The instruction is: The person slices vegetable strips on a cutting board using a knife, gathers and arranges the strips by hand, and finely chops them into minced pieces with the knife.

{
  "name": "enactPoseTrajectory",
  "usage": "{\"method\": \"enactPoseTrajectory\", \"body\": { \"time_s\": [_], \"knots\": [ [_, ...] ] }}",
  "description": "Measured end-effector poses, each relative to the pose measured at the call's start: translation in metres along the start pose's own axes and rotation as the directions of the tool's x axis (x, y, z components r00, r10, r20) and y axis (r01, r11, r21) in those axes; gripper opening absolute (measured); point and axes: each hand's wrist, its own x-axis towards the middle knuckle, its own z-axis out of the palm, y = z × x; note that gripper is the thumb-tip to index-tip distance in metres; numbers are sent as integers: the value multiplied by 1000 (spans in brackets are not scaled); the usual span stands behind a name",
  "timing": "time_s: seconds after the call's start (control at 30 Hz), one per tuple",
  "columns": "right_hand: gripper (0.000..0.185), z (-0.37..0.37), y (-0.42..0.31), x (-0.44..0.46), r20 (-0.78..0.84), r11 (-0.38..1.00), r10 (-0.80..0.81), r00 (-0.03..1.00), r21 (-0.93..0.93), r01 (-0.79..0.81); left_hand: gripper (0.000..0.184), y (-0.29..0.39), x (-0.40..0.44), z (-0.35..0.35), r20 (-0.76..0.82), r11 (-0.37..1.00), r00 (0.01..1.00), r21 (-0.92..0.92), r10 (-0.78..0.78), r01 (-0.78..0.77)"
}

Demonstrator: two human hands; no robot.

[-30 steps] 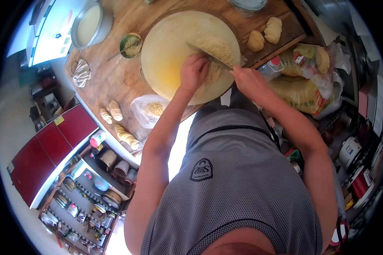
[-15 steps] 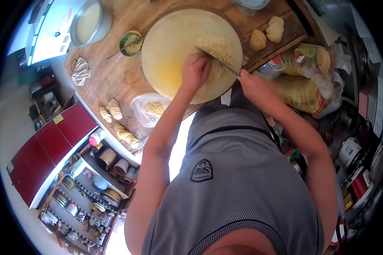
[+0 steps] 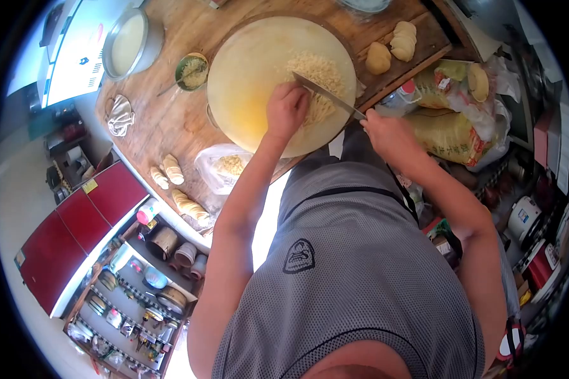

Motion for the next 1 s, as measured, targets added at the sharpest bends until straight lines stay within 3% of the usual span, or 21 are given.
{"method": "enactPoseTrajectory", "body": {
  "time_s": [0.07,0.3,0.4,0.5,0.6,0.7,0.8,0.93,1.0],
  "knots": [
    [23,8,-9,5,48,999,40,998,-1,-40,10,2,2,-1,2,999,999,19,33,-33],
    [25,27,-11,36,-36,1000,12,999,25,-11,8,0,4,-3,47,999,999,45,26,-29],
    [26,23,-10,36,-26,1000,19,999,20,-19,11,-1,3,-15,110,998,994,-52,28,-22],
    [27,23,-10,37,-23,999,34,999,21,-34,16,-2,1,-22,108,970,992,-224,-69,92],
    [29,22,-10,38,9,997,63,998,35,-64,20,1,-6,-21,84,980,991,-162,-101,113],
    [30,24,11,49,-8,994,58,998,92,-57,22,32,-7,-12,76,1000,997,-8,3,-2],
    [31,22,23,54,-48,989,14,999,148,-6,25,56,-8,4,161,949,945,91,284,-301],
    [31,15,10,48,-11,991,52,999,128,-50,19,47,-11,16,210,911,928,217,308,-352],
    [30,15,0,43,12,993,75,997,95,-76,16,38,-11,14,176,928,960,270,215,-257]
  ]
}}
